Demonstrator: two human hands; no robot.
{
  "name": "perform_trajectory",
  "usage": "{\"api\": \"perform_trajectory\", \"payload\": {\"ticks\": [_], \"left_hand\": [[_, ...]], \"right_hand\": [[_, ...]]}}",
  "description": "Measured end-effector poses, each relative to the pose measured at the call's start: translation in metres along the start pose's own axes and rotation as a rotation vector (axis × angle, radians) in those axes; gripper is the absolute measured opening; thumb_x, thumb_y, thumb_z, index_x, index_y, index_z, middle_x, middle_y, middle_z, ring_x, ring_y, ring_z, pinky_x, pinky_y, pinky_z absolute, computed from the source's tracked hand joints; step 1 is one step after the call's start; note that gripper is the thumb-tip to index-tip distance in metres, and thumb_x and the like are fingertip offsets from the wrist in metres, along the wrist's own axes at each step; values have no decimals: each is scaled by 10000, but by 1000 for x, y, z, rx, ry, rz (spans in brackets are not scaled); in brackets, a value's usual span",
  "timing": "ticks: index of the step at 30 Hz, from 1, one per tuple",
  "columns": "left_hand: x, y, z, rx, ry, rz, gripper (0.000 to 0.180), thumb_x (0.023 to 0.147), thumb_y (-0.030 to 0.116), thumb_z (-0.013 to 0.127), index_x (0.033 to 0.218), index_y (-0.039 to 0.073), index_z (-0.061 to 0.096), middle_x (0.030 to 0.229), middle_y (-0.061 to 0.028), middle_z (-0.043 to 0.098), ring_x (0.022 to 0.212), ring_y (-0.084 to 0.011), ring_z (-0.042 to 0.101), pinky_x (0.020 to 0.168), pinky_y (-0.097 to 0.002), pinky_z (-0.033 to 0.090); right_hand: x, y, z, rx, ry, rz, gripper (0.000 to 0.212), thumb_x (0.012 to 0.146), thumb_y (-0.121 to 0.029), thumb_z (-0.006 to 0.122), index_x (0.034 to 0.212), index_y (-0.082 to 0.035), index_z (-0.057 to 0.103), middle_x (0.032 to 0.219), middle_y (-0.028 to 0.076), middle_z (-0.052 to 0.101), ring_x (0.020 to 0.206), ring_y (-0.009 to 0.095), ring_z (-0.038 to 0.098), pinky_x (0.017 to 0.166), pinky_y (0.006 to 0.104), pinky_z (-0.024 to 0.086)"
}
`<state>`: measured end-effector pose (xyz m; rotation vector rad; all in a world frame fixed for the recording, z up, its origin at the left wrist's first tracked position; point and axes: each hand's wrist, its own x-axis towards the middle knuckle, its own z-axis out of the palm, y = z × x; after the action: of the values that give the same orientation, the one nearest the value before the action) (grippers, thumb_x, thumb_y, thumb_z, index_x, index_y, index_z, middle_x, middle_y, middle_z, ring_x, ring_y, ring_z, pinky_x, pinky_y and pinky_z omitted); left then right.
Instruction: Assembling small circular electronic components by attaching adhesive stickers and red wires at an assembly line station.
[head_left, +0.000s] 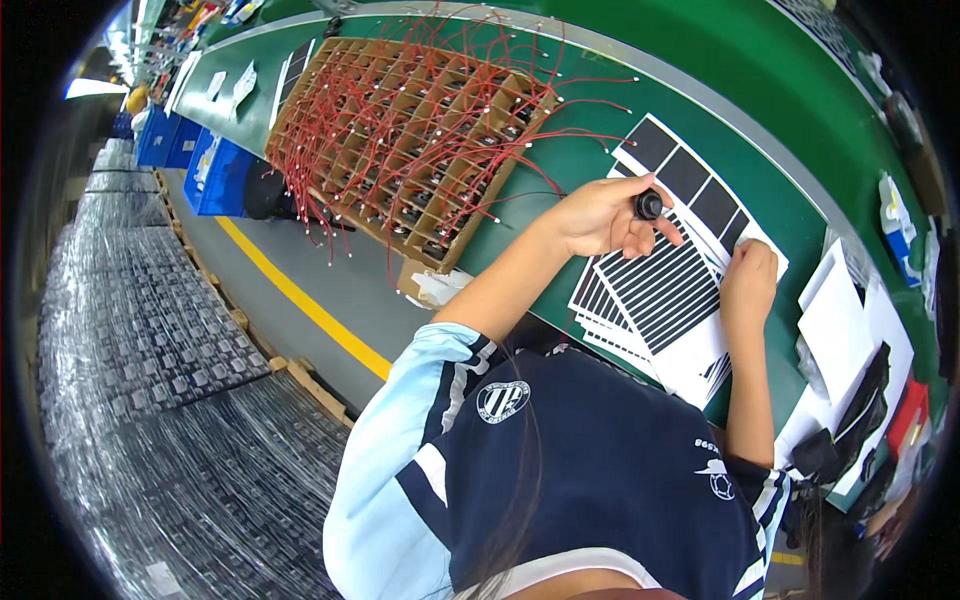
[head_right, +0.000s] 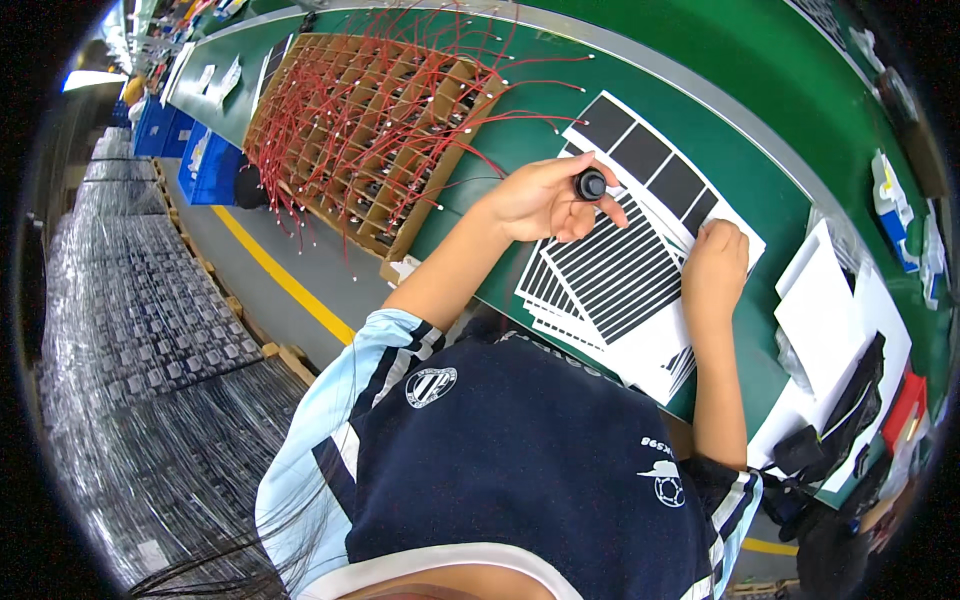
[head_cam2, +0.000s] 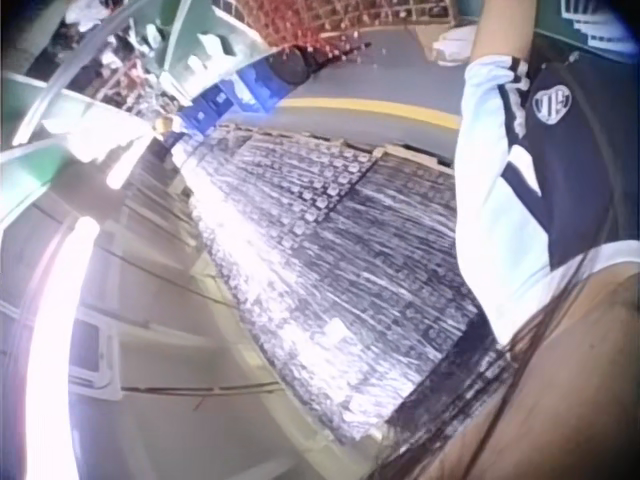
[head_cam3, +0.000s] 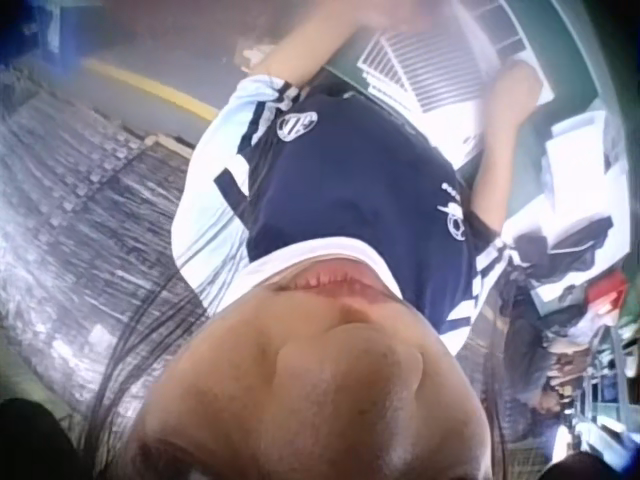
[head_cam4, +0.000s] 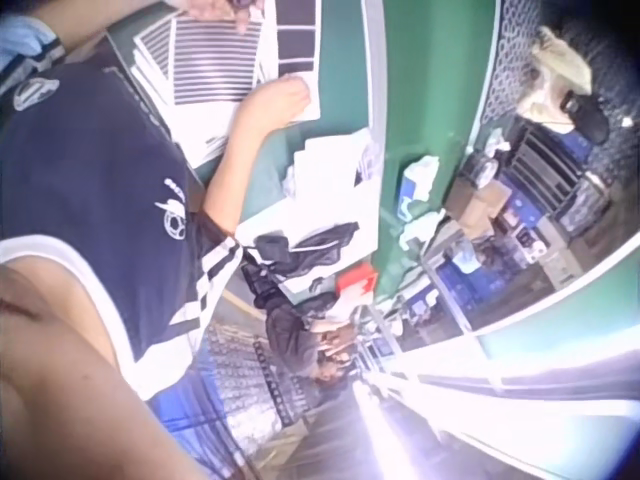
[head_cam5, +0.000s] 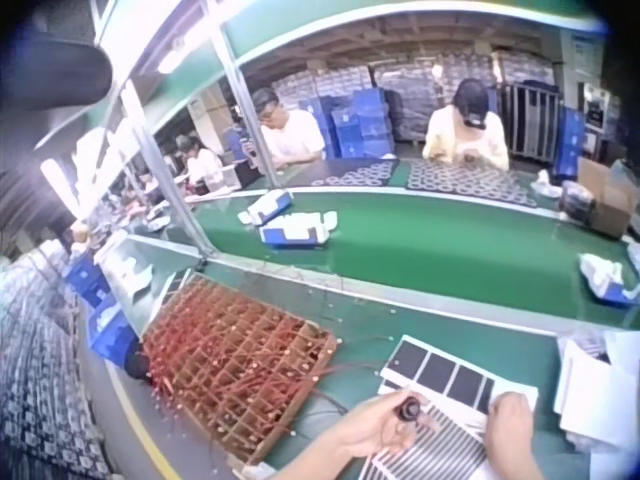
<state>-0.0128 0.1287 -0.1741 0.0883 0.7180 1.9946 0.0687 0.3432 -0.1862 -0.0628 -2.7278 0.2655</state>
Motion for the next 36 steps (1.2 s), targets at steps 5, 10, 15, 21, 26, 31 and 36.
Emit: {"api": "perform_trajectory", "payload": {"ticks": [5,10,15,21,26,31,36], "left_hand": [[-2,-8,-8,-33,-15,13,470,896,428,283,884,31,534,637,-216,567,339,-160,464,320,-240,345],[-8,-9,10,-61,29,16,402,881,360,341,757,27,527,446,-89,412,269,-92,246,311,-225,231],[-11,-12,33,-30,36,-66,306,869,273,349,775,27,506,436,-67,393,262,-70,228,311,-221,220],[-14,-10,59,34,45,-42,313,872,251,327,693,34,465,406,-48,382,247,-58,246,255,-189,184],[-14,-11,61,97,88,-72,327,878,270,330,690,37,463,396,-47,377,239,-59,241,243,-185,173],[-17,-13,60,171,17,-123,354,902,325,287,1055,76,487,420,-28,381,240,-48,221,239,-178,140],[-18,-15,60,122,-11,-134,360,905,318,283,1157,114,439,418,1,326,260,-37,216,250,-174,155]], "right_hand": [[3,1,-2,-86,-84,19,73,755,-46,501,805,5,488,818,148,524,788,299,487,685,376,406],[22,3,-29,361,-257,267,78,816,-58,469,795,15,485,776,138,570,704,248,555,622,298,425],[22,-37,-54,1305,-369,226,37,811,-65,519,794,-33,517,1019,58,523,867,98,479,800,233,372],[25,-67,-61,1547,-483,209,61,808,-51,531,780,4,532,1101,84,448,891,116,493,831,264,383],[21,-63,-58,1559,-481,210,63,807,-50,530,780,7,532,1086,83,449,913,116,480,827,256,387],[17,-61,-59,1566,-529,219,64,804,-44,531,769,10,527,1068,80,451,931,119,469,829,258,387],[13,-57,-55,1617,-555,317,87,806,-61,527,741,-2,523,1049,76,472,918,122,473,821,255,382]]}}
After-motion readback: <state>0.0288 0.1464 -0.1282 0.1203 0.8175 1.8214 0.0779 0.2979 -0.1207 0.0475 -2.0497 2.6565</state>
